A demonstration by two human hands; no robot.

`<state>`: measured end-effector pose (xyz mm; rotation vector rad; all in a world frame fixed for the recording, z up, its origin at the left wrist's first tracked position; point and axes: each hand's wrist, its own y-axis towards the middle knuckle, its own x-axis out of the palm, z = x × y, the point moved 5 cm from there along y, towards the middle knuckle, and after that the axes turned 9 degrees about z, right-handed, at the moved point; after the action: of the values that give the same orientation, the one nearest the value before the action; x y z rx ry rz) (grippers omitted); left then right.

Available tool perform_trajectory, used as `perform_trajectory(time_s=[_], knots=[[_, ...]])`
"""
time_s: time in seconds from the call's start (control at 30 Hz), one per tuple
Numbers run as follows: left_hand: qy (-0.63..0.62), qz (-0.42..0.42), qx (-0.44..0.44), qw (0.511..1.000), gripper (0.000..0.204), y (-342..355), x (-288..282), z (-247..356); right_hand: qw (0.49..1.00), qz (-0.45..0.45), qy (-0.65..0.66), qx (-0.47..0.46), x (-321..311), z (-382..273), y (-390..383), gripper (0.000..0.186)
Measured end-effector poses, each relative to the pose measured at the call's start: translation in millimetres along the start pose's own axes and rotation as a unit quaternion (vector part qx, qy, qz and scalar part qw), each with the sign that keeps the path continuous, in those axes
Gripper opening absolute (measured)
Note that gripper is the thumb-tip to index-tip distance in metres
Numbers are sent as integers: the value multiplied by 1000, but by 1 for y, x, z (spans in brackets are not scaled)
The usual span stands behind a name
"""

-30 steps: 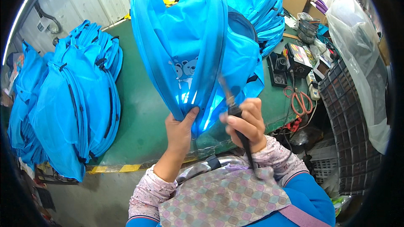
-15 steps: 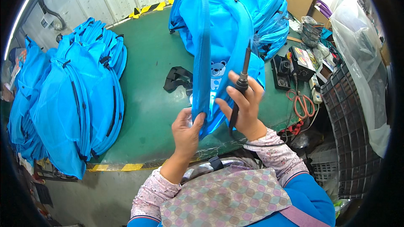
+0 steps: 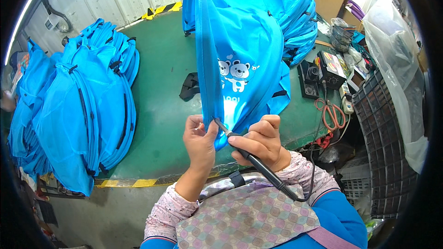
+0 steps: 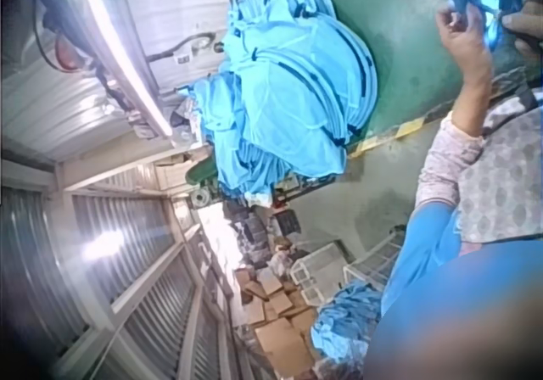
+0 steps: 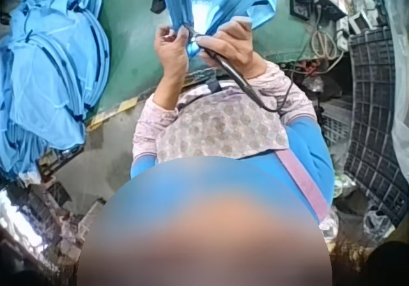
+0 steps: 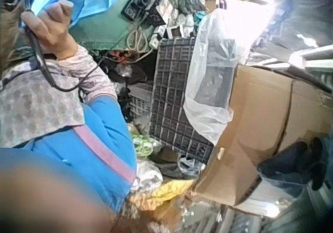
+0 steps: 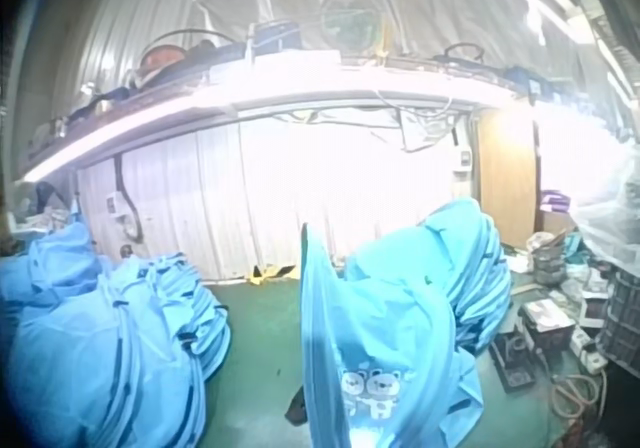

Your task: The person uses a handheld soldering iron to stitch the seams of blue fabric bags. They pick up each bag, apply the hot tip along the edges, and place the finished bag on a growing stack on the table.

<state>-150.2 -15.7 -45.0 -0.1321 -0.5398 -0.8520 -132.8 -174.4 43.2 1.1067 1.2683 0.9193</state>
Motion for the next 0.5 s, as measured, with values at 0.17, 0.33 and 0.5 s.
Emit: perform_trajectory(time_s=[0.17, 0.33, 0.5], knots=[[-4, -7, 10, 1000, 20, -4, 3, -3, 997, -64, -15, -31, 7, -3, 13, 31], [12, 18, 40, 999, 18, -6, 3, 4, 985, -50, 79, 142, -2, 12, 38, 20], [-31, 31, 46, 998, 17, -2, 5, 21, 958, 164, -21, 236, -34, 61, -16, 32]])
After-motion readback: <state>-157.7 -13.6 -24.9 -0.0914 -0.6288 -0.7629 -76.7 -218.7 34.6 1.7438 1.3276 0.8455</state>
